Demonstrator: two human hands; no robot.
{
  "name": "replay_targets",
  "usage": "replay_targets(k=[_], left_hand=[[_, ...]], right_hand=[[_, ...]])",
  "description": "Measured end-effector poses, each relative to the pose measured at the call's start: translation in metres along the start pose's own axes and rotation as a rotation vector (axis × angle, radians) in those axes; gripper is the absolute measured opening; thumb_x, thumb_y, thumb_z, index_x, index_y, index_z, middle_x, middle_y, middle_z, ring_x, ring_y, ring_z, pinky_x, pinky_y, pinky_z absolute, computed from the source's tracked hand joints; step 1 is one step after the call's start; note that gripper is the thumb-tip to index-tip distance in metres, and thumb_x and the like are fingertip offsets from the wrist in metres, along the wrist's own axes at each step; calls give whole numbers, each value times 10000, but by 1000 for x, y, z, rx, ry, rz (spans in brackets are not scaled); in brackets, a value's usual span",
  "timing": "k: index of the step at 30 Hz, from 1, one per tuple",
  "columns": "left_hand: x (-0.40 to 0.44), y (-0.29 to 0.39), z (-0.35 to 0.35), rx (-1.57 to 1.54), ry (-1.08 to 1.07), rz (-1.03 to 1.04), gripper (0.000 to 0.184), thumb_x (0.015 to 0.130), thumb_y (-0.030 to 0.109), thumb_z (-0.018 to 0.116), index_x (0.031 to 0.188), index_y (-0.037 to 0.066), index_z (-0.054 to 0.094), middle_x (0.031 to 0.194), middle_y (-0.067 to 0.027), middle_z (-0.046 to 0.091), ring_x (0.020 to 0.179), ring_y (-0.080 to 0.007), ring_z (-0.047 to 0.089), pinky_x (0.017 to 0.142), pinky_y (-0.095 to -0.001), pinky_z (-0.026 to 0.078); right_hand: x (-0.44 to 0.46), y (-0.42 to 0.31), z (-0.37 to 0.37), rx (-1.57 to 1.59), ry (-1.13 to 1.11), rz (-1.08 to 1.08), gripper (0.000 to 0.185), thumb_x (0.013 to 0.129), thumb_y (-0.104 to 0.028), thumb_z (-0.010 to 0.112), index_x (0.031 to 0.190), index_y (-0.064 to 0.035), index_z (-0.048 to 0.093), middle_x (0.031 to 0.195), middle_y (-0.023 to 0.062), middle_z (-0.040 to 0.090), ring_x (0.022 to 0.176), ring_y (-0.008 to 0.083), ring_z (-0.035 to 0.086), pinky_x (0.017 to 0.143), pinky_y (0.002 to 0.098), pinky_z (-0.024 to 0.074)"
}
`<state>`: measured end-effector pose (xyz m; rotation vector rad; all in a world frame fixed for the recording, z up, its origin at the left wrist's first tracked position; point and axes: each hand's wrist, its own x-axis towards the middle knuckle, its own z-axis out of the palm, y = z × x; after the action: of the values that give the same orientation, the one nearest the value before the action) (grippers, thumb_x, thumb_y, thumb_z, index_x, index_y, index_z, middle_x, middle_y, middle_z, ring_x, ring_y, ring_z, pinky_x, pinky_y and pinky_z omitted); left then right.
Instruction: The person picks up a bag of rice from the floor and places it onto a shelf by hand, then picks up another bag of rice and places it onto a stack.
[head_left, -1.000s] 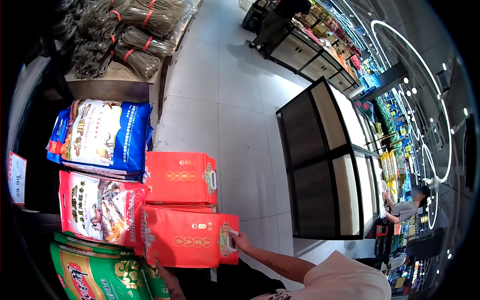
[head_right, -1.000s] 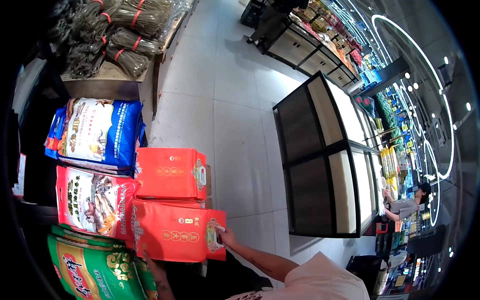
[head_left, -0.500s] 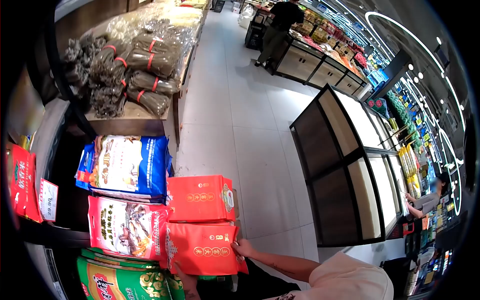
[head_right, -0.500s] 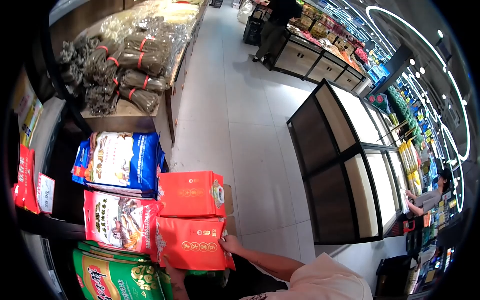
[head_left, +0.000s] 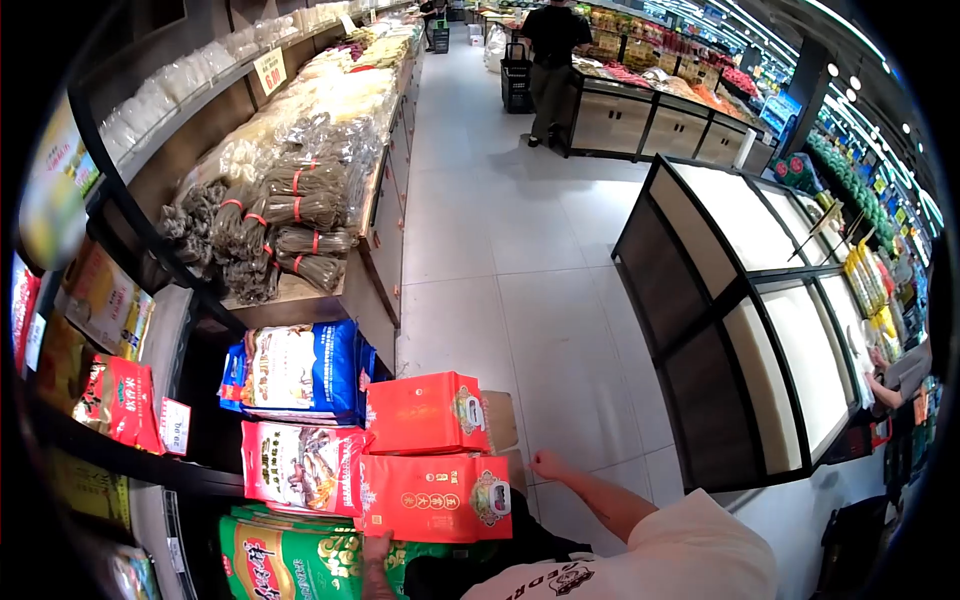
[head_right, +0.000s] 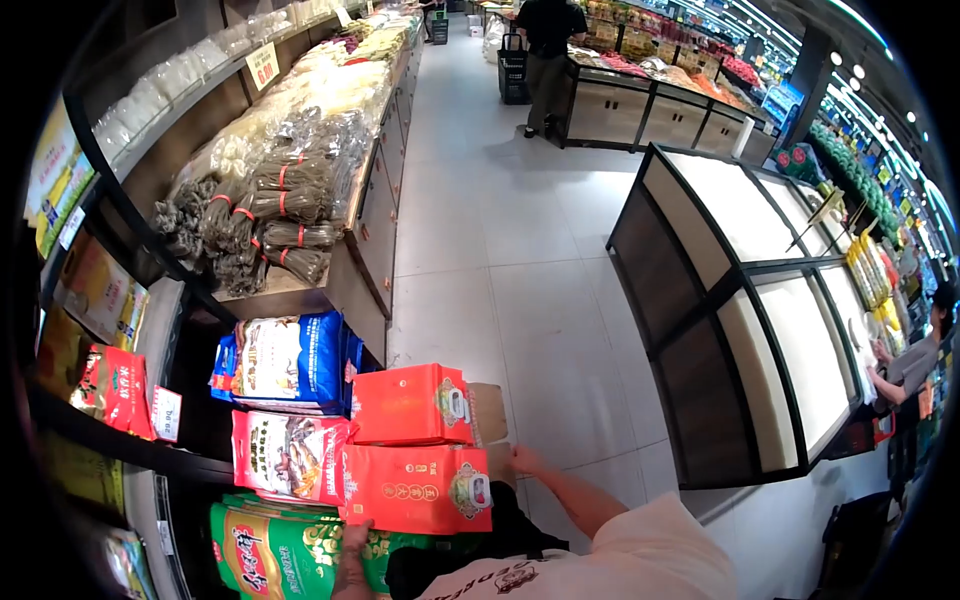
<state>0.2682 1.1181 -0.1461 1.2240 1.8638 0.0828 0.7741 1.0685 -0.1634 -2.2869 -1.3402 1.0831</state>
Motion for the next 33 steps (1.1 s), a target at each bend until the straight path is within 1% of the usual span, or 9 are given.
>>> replay_targets(k=[3,5,10,13,16,18,25,28,33], left_hand=[[-7,-9,52,-24,-85,-90,466,671,400,678,937,20,642,895,-150,653,842,-260,624,770,-362,468],[-42,16,82,32,-127,220,463,690,401,675,954,23,638,902,-144,653,857,-258,623,779,-355,469],[-105,83,136,396,-508,426,495,785,483,535,1011,50,618,935,-172,630,892,-302,604,795,-362,463],[-140,122,136,405,-501,586,476,799,447,538,1046,43,595,923,-163,633,866,-299,610,773,-362,471],[-157,138,131,402,-475,567,453,802,416,548,1049,39,590,906,-156,638,839,-292,617,756,-362,477],[-162,134,118,367,-502,443,437,796,404,560,1031,39,599,908,-154,639,842,-285,619,755,-361,479],[-177,15,94,335,-170,518,476,744,425,588,1002,26,616,930,-185,627,873,-320,606,794,-370,471],[-211,-112,107,116,-83,396,458,750,428,572,956,22,624,924,-200,621,867,-339,599,754,-399,480],[-311,-334,151,512,-42,264,373,771,415,539,889,70,615,857,-178,621,843,-359,598,708,-473,475]], right_hand=[[-24,38,-19,22,-34,40,331,755,-317,530,623,-25,615,549,120,598,511,234,596,575,379,487],[-46,64,-25,25,-38,61,332,756,-293,529,585,-21,612,525,110,593,473,218,585,556,361,493],[-109,92,-48,100,-93,192,299,761,-238,522,573,-25,617,511,105,583,461,213,572,533,353,488],[-112,119,-38,25,-313,330,269,728,-233,499,834,-28,638,808,199,627,635,299,616,690,421,482],[-129,124,-33,-103,-202,167,328,771,-277,483,584,-44,618,538,97,600,514,205,598,572,339,494],[-132,129,-16,-88,-108,133,332,776,-291,473,604,-47,620,557,94,609,533,202,605,589,337,497],[-210,107,19,47,34,104,302,775,-301,501,730,-29,626,659,118,632,583,245,617,631,375,497],[-322,120,50,-275,-73,-23,298,770,-300,505,767,-29,631,739,161,631,674,315,609,672,418,484],[-420,125,61,-454,-192,-42,298,750,-301,504,818,-45,642,827,192,620,782,372,584,730,450,463]])
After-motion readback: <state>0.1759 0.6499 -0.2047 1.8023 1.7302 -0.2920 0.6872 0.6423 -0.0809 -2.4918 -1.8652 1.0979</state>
